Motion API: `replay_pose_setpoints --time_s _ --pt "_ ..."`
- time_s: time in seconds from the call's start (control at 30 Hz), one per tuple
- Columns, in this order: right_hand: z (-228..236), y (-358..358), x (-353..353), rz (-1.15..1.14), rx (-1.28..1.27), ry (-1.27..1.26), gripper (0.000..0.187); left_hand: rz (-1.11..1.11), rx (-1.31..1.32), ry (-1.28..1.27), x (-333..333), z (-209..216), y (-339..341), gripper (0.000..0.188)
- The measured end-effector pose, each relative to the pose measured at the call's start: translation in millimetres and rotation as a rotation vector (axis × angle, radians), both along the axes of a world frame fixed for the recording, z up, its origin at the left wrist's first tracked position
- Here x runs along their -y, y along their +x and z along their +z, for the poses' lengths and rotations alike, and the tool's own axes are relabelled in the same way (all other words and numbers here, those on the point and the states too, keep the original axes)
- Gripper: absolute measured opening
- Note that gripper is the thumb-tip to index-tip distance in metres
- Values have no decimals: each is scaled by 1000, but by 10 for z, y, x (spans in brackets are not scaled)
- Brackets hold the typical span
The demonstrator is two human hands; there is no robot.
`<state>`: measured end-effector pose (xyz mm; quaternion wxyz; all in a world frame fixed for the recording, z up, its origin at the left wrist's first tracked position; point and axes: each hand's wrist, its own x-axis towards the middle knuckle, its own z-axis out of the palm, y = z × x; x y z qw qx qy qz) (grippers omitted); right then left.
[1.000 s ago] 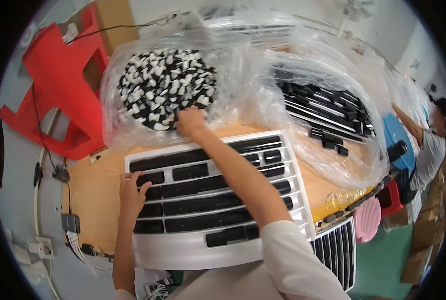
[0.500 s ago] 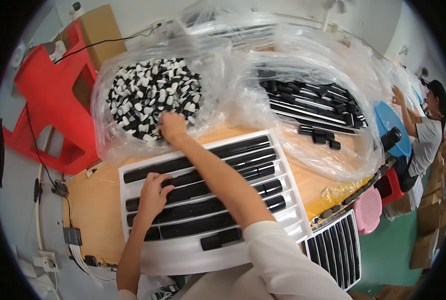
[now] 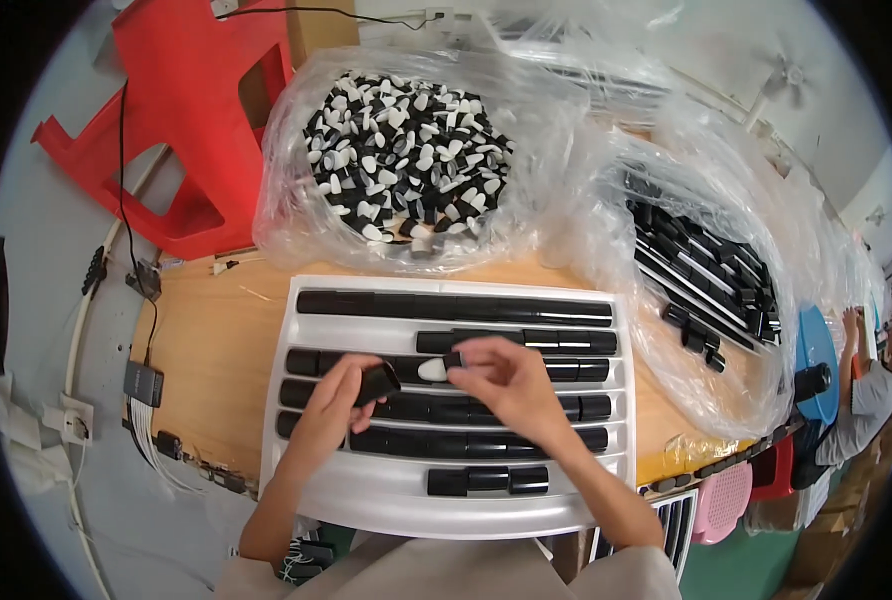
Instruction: Insert small white components into black plastic housings and arrange them in an assembly tray.
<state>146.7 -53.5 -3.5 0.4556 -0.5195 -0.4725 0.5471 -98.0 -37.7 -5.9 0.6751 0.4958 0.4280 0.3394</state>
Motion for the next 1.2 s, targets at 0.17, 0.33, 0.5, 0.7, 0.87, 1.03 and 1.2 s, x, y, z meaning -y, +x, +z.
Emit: replay_pose_setpoints --time_s 0.17,0.33,0.5,0.7,0.87,1.03,1.2 --pt "2 -135 371 -91 -86 -22 30 31 -92 64 292 8 144 26" --pt "-13 -273 521 -53 -81 -4 29 45 -149 56 412 45 269 19" --pt "-50 -294 566 -76 -97 -7 29 106 -233 323 460 -8 353 15" --pt "-85 -356 589 -97 -100 2 28 231 -302 511 527 -81 523 11" --pt "-110 -295 571 -98 -42 24 22 275 -296 531 519 -171 613 10" --pt "-12 -229 254 -1 -518 -180 91 179 -262 619 543 -49 743 10" --pt "-137 -375 301 61 -727 -249 84 223 -280 693 677 -113 943 10"
